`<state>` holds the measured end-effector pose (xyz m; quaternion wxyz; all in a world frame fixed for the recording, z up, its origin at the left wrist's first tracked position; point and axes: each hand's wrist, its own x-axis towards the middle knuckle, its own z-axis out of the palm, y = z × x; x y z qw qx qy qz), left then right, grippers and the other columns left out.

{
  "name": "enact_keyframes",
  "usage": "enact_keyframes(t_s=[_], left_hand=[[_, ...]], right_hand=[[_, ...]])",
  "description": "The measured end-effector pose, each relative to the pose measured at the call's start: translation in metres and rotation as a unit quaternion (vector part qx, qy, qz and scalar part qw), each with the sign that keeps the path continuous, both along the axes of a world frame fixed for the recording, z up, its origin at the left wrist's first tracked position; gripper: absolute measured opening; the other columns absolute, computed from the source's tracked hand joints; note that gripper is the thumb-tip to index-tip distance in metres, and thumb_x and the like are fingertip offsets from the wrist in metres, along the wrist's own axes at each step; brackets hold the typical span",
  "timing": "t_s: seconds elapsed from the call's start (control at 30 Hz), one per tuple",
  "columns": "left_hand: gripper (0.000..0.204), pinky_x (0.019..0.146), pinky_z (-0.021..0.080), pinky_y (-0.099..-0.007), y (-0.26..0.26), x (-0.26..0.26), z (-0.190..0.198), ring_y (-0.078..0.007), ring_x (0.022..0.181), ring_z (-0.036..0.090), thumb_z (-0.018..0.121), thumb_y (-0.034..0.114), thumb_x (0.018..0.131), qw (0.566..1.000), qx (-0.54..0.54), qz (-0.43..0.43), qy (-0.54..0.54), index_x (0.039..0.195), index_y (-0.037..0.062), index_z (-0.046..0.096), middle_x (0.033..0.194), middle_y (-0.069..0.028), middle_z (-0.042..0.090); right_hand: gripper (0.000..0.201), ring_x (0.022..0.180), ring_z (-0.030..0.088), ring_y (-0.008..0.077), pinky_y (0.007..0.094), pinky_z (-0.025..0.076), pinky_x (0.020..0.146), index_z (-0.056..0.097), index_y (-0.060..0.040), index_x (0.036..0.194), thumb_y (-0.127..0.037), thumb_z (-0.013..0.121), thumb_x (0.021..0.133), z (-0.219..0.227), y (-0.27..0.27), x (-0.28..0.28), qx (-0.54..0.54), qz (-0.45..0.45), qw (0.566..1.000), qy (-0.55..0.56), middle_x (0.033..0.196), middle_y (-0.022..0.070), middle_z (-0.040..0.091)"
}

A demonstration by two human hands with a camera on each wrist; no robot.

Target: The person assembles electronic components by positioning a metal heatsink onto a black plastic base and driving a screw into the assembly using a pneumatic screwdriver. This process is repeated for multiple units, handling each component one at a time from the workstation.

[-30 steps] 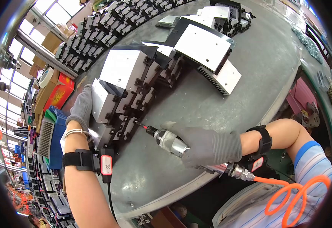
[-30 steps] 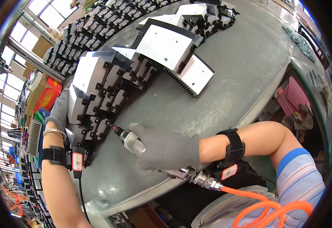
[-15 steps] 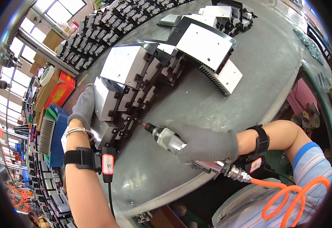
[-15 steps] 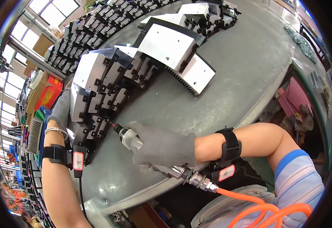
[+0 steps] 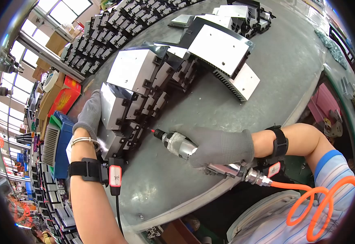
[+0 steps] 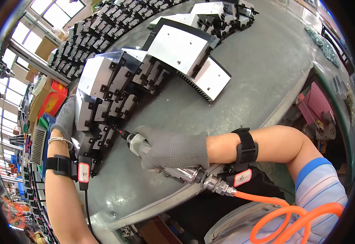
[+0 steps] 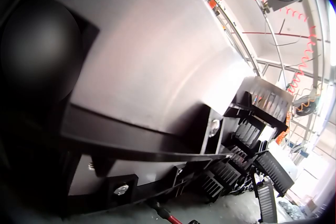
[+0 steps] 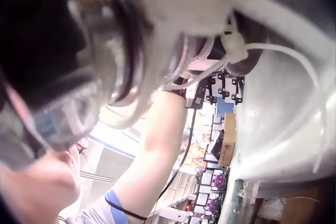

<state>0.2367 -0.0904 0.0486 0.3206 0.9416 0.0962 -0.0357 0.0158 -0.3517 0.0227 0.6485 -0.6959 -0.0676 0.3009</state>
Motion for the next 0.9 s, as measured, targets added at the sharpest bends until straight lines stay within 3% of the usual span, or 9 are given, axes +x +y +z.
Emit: enact_keyframes(t_s=[0.17,0.23,0.27,0.3,0.33,0.47,0.67,0.77,0.9], left_hand=[[0.054,0.086,0.047,-0.0350,-0.004,-0.003,0.008,-0.0253,0.097,0.061,0.036,0.049,0.096,0.999,-0.013,-0.024,0.031,0.116,0.0040,0.059,0.109,-0.0162,0.064],[0.049,0.088,0.046,-0.0386,-0.014,-0.014,0.019,-0.0334,0.102,0.060,0.030,0.041,0.099,0.902,0.372,-0.190,-0.107,0.114,0.0022,0.057,0.113,-0.0225,0.062],[0.063,0.100,0.038,-0.0449,-0.015,-0.010,0.018,-0.0465,0.115,0.049,0.028,0.054,0.096,0.938,0.290,-0.126,-0.145,0.117,0.0028,0.058,0.119,-0.0290,0.055],[0.057,0.096,0.041,-0.0462,-0.016,-0.015,0.023,-0.0461,0.109,0.053,0.035,0.050,0.097,0.924,0.283,-0.135,-0.218,0.115,0.0021,0.059,0.115,-0.0273,0.058],[0.052,0.089,0.045,-0.0436,-0.012,-0.026,0.029,-0.0404,0.101,0.058,0.039,0.046,0.096,0.933,0.205,-0.127,-0.266,0.115,0.0021,0.059,0.109,-0.0243,0.062],[0.036,0.056,0.042,-0.0231,-0.030,-0.151,0.087,-0.0098,0.065,0.057,0.052,0.034,0.094,0.957,-0.100,-0.103,-0.250,0.106,0.0023,0.063,0.078,-0.0046,0.062],[0.023,0.051,0.043,-0.0197,0.006,-0.249,0.043,-0.0104,0.062,0.060,0.056,0.018,0.091,0.967,-0.251,0.008,-0.052,0.104,0.0001,0.063,0.079,-0.0075,0.065],[0.033,0.067,0.055,-0.0274,0.018,-0.259,0.003,-0.0180,0.080,0.065,0.055,0.014,0.092,0.941,-0.331,0.063,-0.019,0.119,-0.0066,0.053,0.100,-0.0161,0.064],[0.036,0.071,0.056,-0.0283,0.008,-0.255,-0.024,-0.0181,0.083,0.064,0.057,0.015,0.093,0.860,-0.504,0.079,0.014,0.121,-0.0072,0.051,0.100,-0.0138,0.062]], right_hand=[[0.078,0.073,0.059,0.0164,0.0292,0.050,0.062,0.030,-0.0042,0.140,-0.011,0.060,0.069,0.000,-0.004,-0.006,0.042,0.012,0.998,0.035,0.094,0.0113,0.056],[0.077,0.069,0.059,0.0159,0.0287,0.050,0.060,0.029,-0.0043,0.141,-0.011,0.059,0.070,0.002,0.000,-0.012,0.070,0.034,0.997,0.022,0.095,0.0111,0.055],[0.071,0.066,0.058,0.0153,0.0279,0.049,0.056,0.032,-0.0042,0.136,-0.011,0.058,0.071,0.009,0.003,-0.021,0.103,0.053,0.991,0.060,0.091,0.0095,0.055],[0.065,0.062,0.057,0.0147,0.0270,0.049,0.053,0.035,-0.0041,0.132,-0.010,0.056,0.072,0.012,0.006,-0.028,0.133,0.070,0.983,0.101,0.088,0.0079,0.054],[0.049,0.056,0.054,0.0132,0.0250,0.046,0.048,0.041,-0.0052,0.118,-0.009,0.054,0.071,0.005,0.014,-0.030,0.088,0.116,0.989,0.011,0.077,0.0047,0.050],[0.019,0.049,0.048,0.0113,0.0260,0.040,0.043,0.047,-0.0062,0.086,-0.007,0.053,0.068,0.009,0.049,-0.009,0.074,0.119,0.987,0.077,0.064,0.0017,0.044],[0.038,0.052,0.047,0.0107,0.0257,0.042,0.046,0.047,-0.0063,0.105,-0.009,0.053,0.068,0.007,0.056,0.000,0.100,0.145,0.979,0.099,0.072,0.0012,0.047],[0.054,0.056,0.052,0.0125,0.0257,0.046,0.048,0.043,-0.0036,0.119,-0.008,0.054,0.066,0.001,0.045,-0.011,0.124,0.154,0.976,0.087,0.085,0.0051,0.050],[0.072,0.062,0.060,0.0168,0.0289,0.055,0.055,0.033,0.0004,0.130,-0.010,0.058,0.064,0.003,0.030,-0.027,0.119,0.170,0.959,0.191,0.091,0.0108,0.049]])
